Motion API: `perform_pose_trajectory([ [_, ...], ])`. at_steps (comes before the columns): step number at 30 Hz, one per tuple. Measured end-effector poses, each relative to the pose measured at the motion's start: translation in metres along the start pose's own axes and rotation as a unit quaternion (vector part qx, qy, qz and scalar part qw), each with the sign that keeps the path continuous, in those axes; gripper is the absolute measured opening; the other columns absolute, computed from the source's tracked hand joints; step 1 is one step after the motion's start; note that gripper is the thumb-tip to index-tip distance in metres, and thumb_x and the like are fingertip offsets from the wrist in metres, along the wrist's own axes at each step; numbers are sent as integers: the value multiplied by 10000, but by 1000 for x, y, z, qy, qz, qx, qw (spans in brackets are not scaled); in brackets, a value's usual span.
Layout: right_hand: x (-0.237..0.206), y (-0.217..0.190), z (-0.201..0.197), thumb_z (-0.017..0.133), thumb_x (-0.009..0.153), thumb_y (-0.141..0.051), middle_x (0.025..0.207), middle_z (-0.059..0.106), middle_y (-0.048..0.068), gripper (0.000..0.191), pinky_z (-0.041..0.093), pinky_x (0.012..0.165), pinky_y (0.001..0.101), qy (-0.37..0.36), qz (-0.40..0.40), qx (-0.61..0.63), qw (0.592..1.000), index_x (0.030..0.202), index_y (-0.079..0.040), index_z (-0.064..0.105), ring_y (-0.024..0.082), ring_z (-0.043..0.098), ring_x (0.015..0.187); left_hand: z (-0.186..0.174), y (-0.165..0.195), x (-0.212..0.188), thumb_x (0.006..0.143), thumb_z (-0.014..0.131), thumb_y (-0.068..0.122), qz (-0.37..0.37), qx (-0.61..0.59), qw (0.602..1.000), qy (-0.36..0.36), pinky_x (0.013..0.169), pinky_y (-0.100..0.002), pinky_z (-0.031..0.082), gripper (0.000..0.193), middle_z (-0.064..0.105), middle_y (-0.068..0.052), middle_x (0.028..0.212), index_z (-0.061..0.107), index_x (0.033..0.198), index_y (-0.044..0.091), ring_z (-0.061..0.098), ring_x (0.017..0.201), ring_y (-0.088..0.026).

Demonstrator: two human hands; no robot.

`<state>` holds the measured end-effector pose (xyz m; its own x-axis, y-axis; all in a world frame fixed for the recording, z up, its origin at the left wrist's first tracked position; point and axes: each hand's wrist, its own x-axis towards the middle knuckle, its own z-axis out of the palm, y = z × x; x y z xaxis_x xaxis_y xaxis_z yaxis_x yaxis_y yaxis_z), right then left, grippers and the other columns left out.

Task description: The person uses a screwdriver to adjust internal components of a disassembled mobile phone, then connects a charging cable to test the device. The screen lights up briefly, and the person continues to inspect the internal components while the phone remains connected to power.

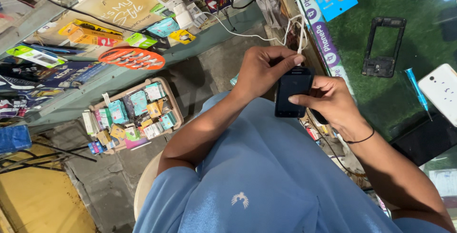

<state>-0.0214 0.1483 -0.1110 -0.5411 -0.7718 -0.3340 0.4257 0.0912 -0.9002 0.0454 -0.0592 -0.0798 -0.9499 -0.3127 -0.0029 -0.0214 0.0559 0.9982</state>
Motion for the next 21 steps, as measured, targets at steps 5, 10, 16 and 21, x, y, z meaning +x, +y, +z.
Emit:
perform_pose_trajectory([
  [5, 1, -5, 4, 784, 814, 80, 956, 771, 69, 245, 604, 750, 255, -4, -4, 0, 1000, 1050, 32, 737, 96, 723, 835, 0, 5, -1, 965, 750, 169, 2, 8, 1000, 1, 684, -240, 566, 170, 779, -39, 824, 784, 968, 2, 673, 745, -43],
  [10, 1, -6, 0, 794, 833, 63, 919, 760, 40, 215, 582, 722, 225, -1, -62, -92, 994, 1037, 25, 739, 58, 699, 811, 3, 17, -6, 958, 756, 159, 14, 25, 999, 21, 693, -242, 575, 154, 782, -52, 844, 776, 980, 8, 690, 757, -56],
  [16, -2, 1, -6, 892, 824, 32, 700, 626, 16, 302, 405, 532, 195, 45, -103, -192, 975, 753, 2, 600, 12, 530, 662, 4, 34, -17, 958, 761, 121, 84, 72, 993, 32, 706, -252, 575, 103, 776, -72, 885, 776, 1016, 37, 744, 776, -108],
  [21, -3, -1, -8, 851, 822, 16, 751, 679, -21, 260, 448, 548, 178, 24, -124, -169, 977, 760, -21, 601, -11, 582, 706, 4, 42, -20, 957, 761, 83, 92, 70, 993, 32, 688, -267, 565, 89, 766, -85, 890, 767, 1027, 28, 743, 763, -138],
])
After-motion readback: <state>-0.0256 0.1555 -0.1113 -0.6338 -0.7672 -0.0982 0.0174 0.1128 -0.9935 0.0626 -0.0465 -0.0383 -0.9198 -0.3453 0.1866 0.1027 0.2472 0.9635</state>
